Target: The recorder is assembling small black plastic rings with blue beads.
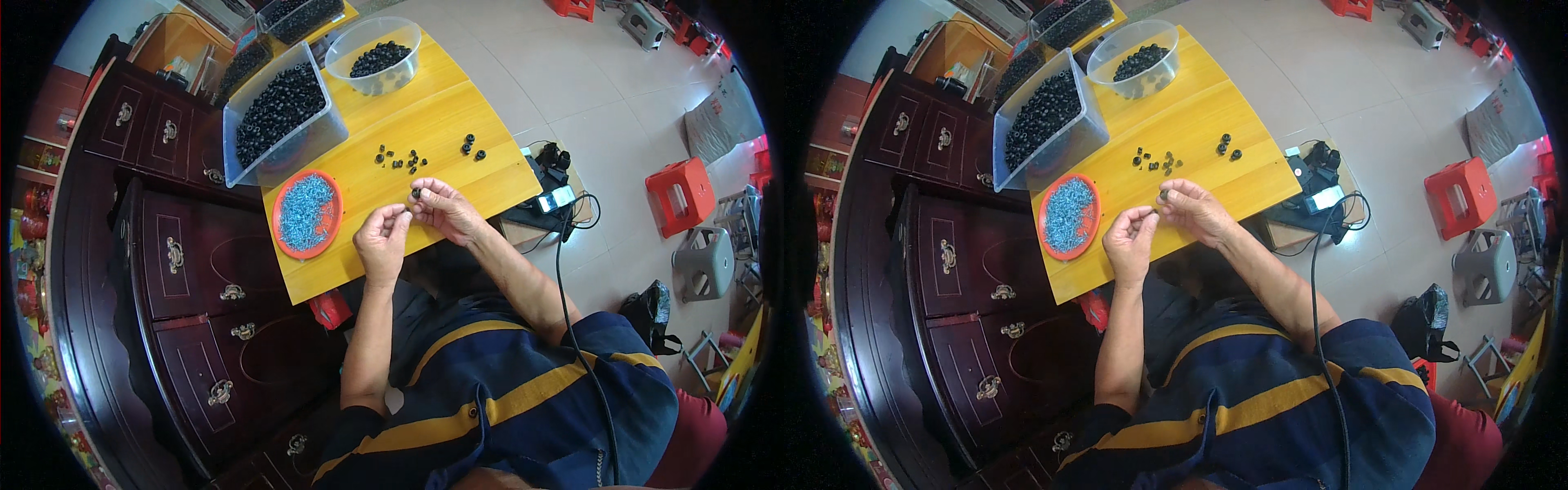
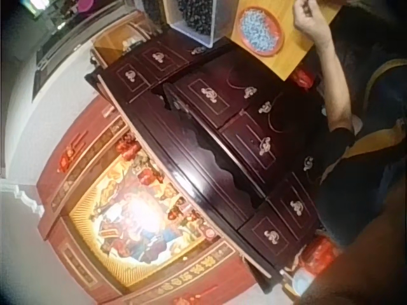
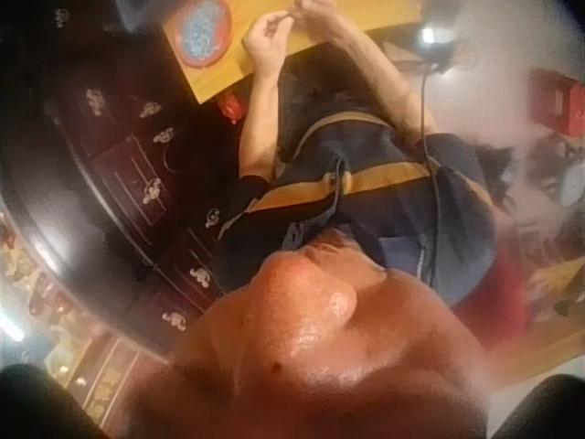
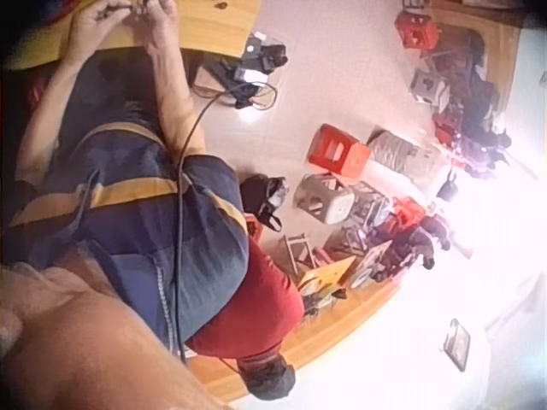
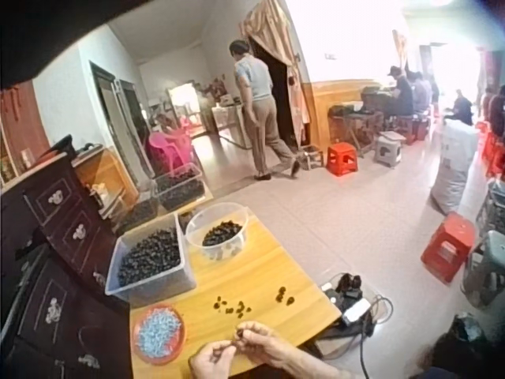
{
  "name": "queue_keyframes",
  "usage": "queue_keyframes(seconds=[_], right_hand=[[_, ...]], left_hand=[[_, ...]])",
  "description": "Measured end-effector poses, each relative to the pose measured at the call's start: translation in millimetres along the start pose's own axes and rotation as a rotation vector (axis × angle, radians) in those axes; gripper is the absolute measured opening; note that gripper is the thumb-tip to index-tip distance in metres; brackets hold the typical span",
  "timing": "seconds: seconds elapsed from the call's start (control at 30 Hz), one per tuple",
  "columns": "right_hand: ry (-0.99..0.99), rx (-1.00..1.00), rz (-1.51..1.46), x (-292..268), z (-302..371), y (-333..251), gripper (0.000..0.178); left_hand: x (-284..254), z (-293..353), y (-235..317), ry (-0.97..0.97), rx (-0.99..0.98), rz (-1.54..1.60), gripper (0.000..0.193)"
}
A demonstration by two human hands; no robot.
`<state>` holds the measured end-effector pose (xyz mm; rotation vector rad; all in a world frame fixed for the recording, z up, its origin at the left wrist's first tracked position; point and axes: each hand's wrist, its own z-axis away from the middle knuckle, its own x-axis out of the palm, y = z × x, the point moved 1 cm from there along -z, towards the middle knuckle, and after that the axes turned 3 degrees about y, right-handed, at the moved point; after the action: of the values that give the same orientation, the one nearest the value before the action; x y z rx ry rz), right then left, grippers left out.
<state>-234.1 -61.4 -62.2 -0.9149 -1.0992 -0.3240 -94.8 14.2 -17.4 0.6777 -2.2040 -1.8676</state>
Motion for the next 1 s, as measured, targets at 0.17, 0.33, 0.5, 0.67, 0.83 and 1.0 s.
queue_keyframes(seconds=[0.17,0.33,0.5,0.67,0.83,1.0], right_hand=[[-0.099,0.046,-0.039,0.6,1.2,9.7,0.02],[-0.104,0.058,-0.033,0.4,1.4,14.4,0.019],[-0.108,0.044,-0.021,-2.3,-1.3,16.5,0.02],[-0.115,0.021,0.028,-7.5,-3.8,19.4,0.019],[-0.145,0.021,0.025,-10.5,-5.0,21.1,0.017],[-0.135,0.081,0.048,-10.0,-2.1,16.9,0.017]], left_hand=[[-3.9,-5.5,3.5,0.027,0.126,-0.031,0.012],[-6.3,-5.9,16.8,0.021,0.214,-0.118,0.011],[-8.7,-5.6,20.2,-0.01,0.24,-0.18,0.01],[-10.2,-6.0,20.2,-0.056,0.247,-0.176,0.01],[-9.6,-5.7,14.8,-0.04,0.204,-0.112,0.009],[-14.7,-9.1,16.8,-0.078,0.305,-0.177,0.01]])
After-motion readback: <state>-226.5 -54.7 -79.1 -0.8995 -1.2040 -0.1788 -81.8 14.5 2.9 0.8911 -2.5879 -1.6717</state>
